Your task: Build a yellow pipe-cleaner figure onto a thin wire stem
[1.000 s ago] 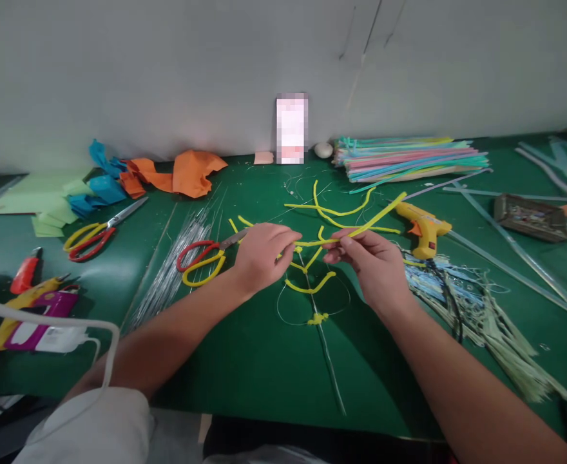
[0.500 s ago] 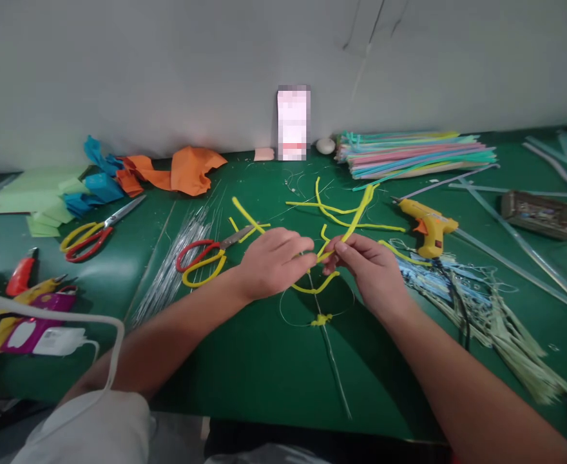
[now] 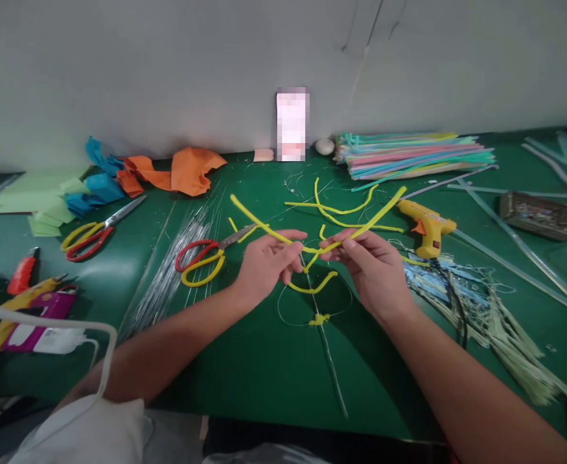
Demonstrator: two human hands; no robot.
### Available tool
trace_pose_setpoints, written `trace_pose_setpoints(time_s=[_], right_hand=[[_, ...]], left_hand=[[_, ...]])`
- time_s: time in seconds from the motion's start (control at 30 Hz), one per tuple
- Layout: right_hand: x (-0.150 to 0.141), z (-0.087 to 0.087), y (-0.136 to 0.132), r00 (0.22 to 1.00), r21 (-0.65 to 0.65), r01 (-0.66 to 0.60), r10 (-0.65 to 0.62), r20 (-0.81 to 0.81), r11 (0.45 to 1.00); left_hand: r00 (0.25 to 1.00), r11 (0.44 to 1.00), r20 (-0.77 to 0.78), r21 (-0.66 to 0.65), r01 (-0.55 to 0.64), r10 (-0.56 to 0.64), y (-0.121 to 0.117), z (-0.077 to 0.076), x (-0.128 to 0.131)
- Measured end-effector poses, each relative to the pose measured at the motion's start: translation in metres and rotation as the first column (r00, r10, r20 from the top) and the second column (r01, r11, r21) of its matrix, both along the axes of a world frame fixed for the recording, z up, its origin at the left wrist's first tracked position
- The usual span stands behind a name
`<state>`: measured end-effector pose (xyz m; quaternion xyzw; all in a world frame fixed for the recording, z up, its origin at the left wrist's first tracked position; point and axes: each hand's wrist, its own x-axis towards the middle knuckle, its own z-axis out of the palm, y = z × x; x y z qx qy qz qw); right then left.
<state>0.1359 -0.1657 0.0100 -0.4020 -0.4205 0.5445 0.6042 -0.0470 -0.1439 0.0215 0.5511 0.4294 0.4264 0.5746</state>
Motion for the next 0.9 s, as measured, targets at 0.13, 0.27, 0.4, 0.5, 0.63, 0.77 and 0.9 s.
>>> trace_pose_setpoints(time_s=[0.13,0.27,0.4,0.5,0.63,0.77,0.9], right_hand=[[-0.002,-0.002,-0.002,0.984,-0.001,-0.080,0.079,0.159,0.997],[-0.001,-0.003,0.000,0.912,-0.052,0.017,0.006,0.410,0.999],[0.007,-0.006,0.007,0.508,0.022,0.153,-0.098,0.856,0.988],[0.009,-0.009,0.012,0.281,-0.069,0.106,0.036,0.959,0.992],[0.004,-0.012,0.013,0.208,-0.133,0.099,0.110,0.972,0.986],[0.000,-0.014,0.012,0.200,-0.081,0.108,0.058,0.978,0.991],[0.000,-0.012,0.013,0.205,-0.105,0.143,0.074,0.976,0.984]], left_hand=[[0.992,0.994,0.068,0.003,0.110,-0.110,-0.004,0.000,0.005],[0.997,0.985,-0.074,0.170,-0.020,0.033,0.005,0.002,-0.003],[0.866,0.882,-0.439,0.471,-0.004,0.239,0.022,0.022,-0.024],[0.751,0.812,-0.590,0.569,0.125,0.298,0.032,0.043,-0.043],[0.629,0.764,-0.721,0.570,0.303,0.290,0.038,0.063,-0.068],[0.561,0.784,-0.799,0.485,0.388,0.216,0.036,0.070,-0.080],[0.508,0.802,-0.833,0.451,0.392,0.220,0.034,0.063,-0.074]])
